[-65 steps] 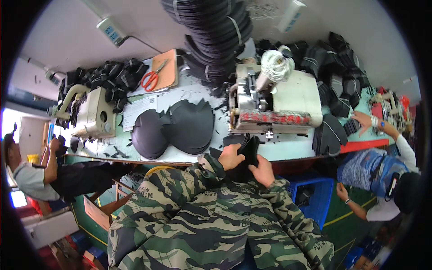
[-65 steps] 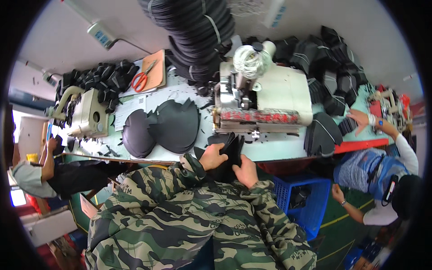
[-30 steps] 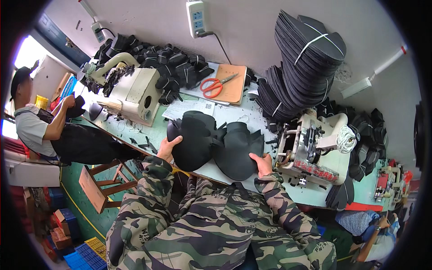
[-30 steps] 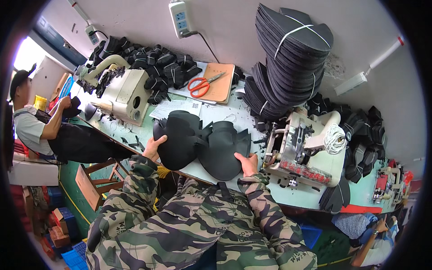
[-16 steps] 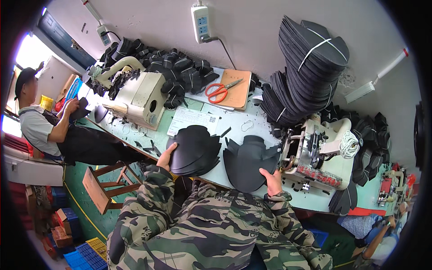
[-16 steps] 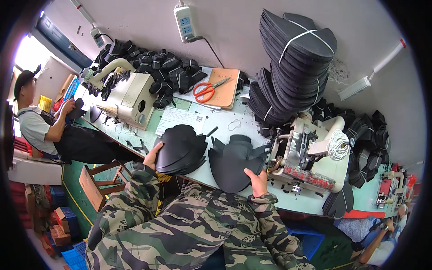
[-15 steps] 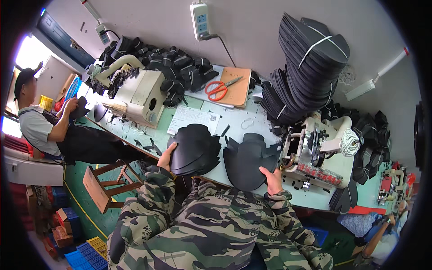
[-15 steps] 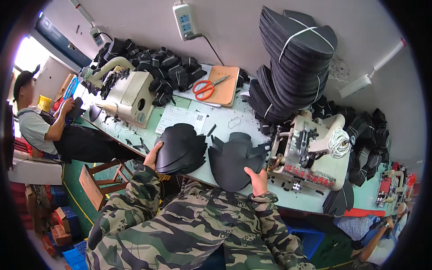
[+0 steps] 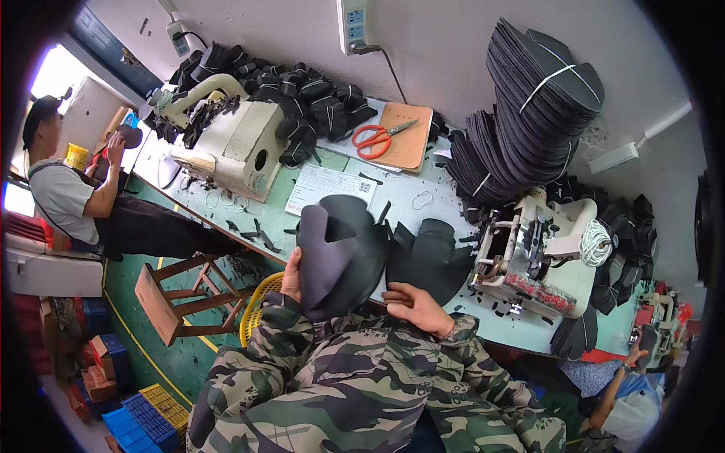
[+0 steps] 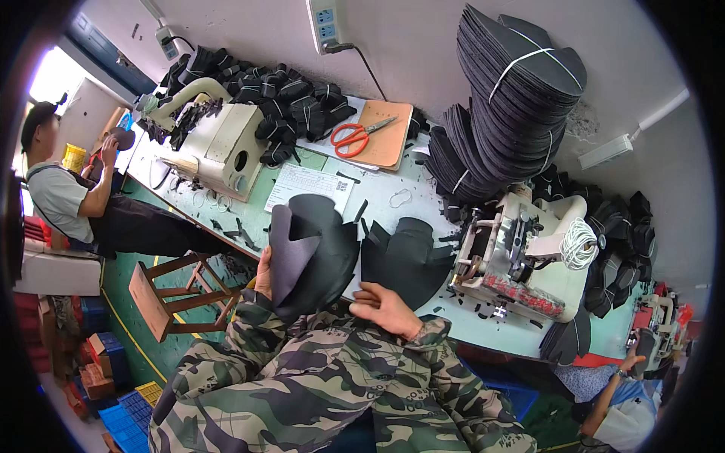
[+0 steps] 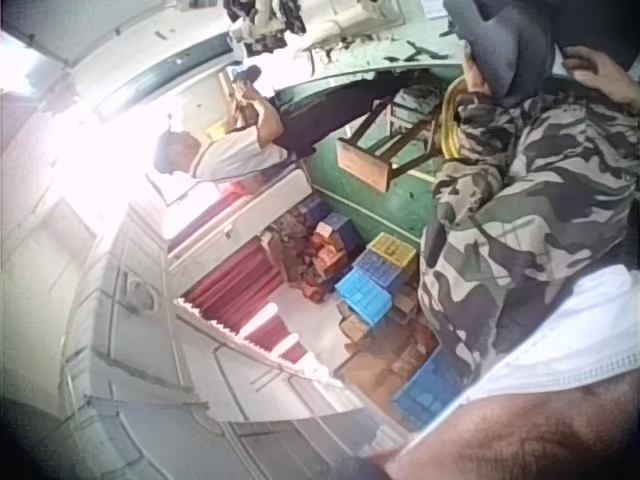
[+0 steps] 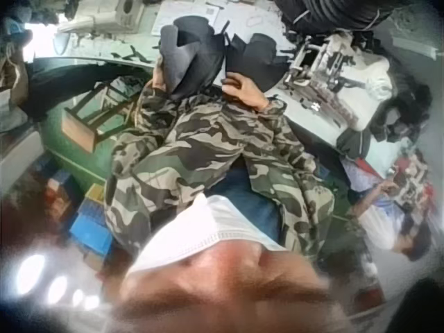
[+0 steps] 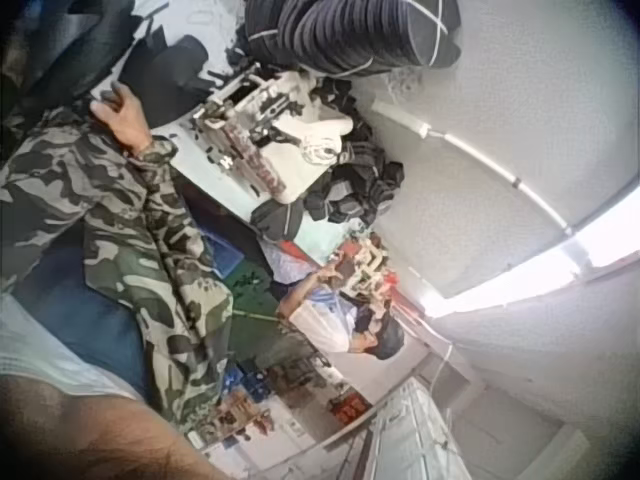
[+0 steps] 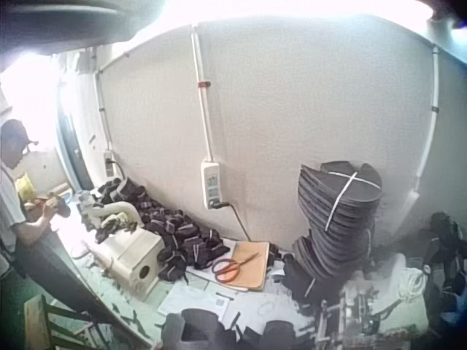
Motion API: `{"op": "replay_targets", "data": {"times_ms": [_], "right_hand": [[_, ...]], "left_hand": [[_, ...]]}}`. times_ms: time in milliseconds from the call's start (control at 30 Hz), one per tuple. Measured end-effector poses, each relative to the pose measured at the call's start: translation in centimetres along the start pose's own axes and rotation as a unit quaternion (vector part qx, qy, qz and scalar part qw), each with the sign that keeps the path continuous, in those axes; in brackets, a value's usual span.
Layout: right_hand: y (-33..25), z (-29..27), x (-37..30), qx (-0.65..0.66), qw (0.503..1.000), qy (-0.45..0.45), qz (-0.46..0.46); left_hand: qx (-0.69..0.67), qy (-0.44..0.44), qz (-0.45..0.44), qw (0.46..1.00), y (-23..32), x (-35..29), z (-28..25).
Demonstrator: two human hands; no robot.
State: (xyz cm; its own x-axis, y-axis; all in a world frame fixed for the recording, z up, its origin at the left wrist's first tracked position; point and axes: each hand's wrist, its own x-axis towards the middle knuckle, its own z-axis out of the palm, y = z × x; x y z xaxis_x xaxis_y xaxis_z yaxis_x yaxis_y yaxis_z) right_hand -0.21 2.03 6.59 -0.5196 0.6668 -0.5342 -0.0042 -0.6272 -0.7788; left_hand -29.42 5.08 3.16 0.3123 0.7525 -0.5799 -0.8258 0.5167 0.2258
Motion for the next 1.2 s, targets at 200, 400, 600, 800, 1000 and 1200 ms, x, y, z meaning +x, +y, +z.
{"op": "replay_targets", "data": {"times_ms": [200,400,600,800,1000,1200], "right_hand": [[1.1,-0.2,-3.7,0.007,0.989,0.102,-0.105],[3.2,-2.4,-3.4,0.254,0.880,0.393,-0.084],[1.4,-1.5,-5.8,0.124,0.873,0.449,-0.141],[2.4,-2.1,-6.1,0.325,0.851,0.377,-0.169],[7.6,-4.2,-2.4,0.205,0.866,0.451,-0.076],[7.6,-3.6,-4.4,-0.043,0.878,0.476,0.018]], "left_hand": [[0.170,-0.062,0.034,0.983,-5.1,3.3,6.5],[0.417,0.142,0.091,0.893,-13.3,6.5,8.3],[0.355,0.001,0.139,0.925,-12.9,4.2,11.0],[0.370,0.032,0.074,0.926,-13.3,4.4,9.5],[0.826,0.046,0.264,0.496,-8.1,6.6,10.1],[0.873,-0.297,0.223,0.317,-10.3,17.4,15.8]]}}
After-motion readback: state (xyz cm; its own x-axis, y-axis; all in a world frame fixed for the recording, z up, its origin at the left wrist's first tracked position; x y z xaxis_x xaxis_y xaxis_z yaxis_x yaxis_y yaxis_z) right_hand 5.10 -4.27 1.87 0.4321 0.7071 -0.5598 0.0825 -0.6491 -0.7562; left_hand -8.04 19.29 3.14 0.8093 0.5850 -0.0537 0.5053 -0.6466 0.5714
